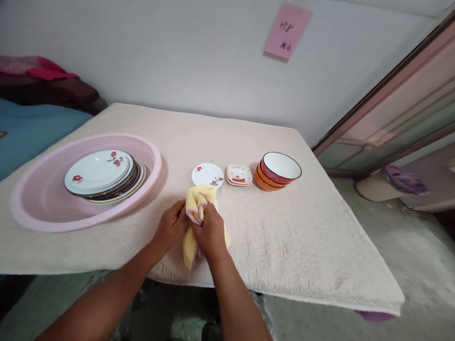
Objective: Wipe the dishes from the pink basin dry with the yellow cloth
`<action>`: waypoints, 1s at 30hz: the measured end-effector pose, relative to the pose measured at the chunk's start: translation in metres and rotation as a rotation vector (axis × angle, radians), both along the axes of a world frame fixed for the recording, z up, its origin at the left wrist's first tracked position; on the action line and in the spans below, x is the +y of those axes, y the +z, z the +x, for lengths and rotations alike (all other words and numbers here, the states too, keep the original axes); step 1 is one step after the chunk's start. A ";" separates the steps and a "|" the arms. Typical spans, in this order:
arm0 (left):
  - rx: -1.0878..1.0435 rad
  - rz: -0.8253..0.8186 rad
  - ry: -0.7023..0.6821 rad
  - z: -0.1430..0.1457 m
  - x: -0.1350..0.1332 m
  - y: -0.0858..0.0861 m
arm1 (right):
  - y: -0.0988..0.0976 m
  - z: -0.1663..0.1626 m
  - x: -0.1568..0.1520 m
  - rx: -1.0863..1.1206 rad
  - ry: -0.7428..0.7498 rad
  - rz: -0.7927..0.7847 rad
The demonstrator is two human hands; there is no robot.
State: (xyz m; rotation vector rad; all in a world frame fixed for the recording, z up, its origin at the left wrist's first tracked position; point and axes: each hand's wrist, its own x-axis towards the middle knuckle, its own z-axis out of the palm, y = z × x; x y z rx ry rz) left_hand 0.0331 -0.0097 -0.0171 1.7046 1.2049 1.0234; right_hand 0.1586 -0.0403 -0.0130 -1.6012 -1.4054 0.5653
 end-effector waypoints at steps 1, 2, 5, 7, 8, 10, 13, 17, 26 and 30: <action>-0.012 0.011 0.025 -0.002 0.001 0.000 | 0.002 0.002 0.002 -0.022 -0.034 -0.018; -0.020 0.021 0.053 -0.004 0.002 -0.001 | 0.003 0.005 0.004 -0.036 -0.072 -0.042; -0.040 0.061 0.171 -0.011 0.009 0.000 | 0.002 0.017 0.009 -0.031 -0.163 -0.109; -0.060 0.106 0.247 -0.014 0.013 0.001 | -0.001 0.025 0.011 0.019 -0.189 -0.126; -0.069 0.126 0.270 -0.015 0.015 0.002 | -0.003 0.028 0.011 0.055 -0.202 -0.127; -0.066 0.148 0.273 -0.015 0.015 0.004 | -0.008 0.035 0.012 0.141 -0.248 -0.131; -0.001 0.180 0.177 -0.014 0.013 0.004 | -0.012 0.045 0.012 0.234 -0.329 -0.067; 0.161 0.314 -0.008 -0.013 0.009 0.002 | -0.008 0.047 0.011 0.132 -0.221 0.162; 0.164 0.415 -0.029 -0.013 0.009 -0.001 | 0.008 0.020 0.012 -0.039 0.169 0.180; 0.063 0.421 0.017 -0.012 0.005 0.001 | -0.004 0.020 0.011 0.198 0.052 0.098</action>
